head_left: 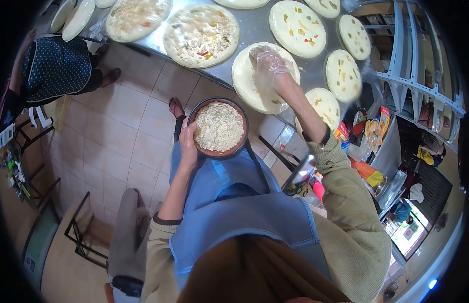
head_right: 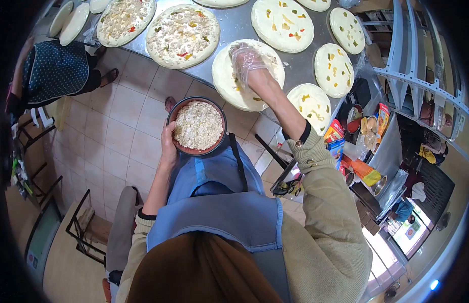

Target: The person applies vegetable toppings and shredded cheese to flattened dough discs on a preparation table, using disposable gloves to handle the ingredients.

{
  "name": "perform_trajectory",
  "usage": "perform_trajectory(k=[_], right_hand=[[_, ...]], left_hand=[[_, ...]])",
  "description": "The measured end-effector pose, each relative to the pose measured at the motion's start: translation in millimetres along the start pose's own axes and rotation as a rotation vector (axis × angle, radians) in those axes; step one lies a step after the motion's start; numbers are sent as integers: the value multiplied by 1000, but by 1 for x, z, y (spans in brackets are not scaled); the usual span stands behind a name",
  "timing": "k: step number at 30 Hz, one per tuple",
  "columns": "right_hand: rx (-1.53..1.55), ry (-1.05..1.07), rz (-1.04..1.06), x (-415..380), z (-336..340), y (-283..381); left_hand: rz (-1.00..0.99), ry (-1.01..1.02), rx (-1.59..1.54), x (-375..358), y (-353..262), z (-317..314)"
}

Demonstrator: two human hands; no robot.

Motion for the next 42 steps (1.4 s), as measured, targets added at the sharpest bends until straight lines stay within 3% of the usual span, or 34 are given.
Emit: perform_trajectory(k=[2, 3, 12, 15, 18, 20, 22, 23, 26, 27, 30, 36, 39, 42], right_hand=[[-71, 23, 4, -4, -13, -1], [37, -11, -127, -3, -8, 11], [-24, -16, -58, -12, -10, 30], [251, -100, -56, -21, 0, 51], [266, 207, -272, -23, 34, 119], [216, 357, -112, -47, 14, 128], [27, 427, -83, -53, 12, 159], [-19, 316, 64, -76, -9, 150], [65, 323, 140, -95, -18, 144], [79, 446, 58, -81, 0, 157], [95, 506, 43, -87, -1, 147], [130, 320, -57, -95, -10, 133], [206, 439, -301, -81, -2, 136], [715, 416, -474, -68, 11, 114]], left_hand=[[-11, 15, 0, 1, 0, 0], [-18, 23, 0, 2, -1, -1], [-47, 26, 27, 1, -8, -7], [-28, 47, -26, 4, -6, -10], [-48, 69, 7, 3, -17, -17], [-78, 106, 18, 1, -27, -24], [-87, 103, 59, -1, -30, -29], [-82, 79, 95, -2, -31, -30], [-93, 59, 107, -5, -28, -28], [-102, 66, 93, -5, -26, -28], [-133, 88, 142, -6, -17, -27], [-99, 94, 169, -7, -28, -27], [-140, 164, 92, -1, -21, -25], [-161, 144, 78, 0, -18, -25]])
Point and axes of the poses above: each hand's wrist, its own x-axis towards the middle knuckle, its own z-axis out of the back of the hand, y = z × x, the point moved 1 cm from there along x, towards the middle knuckle, and after that the axes turned 14 degrees about -y, right-handed, at the moved point
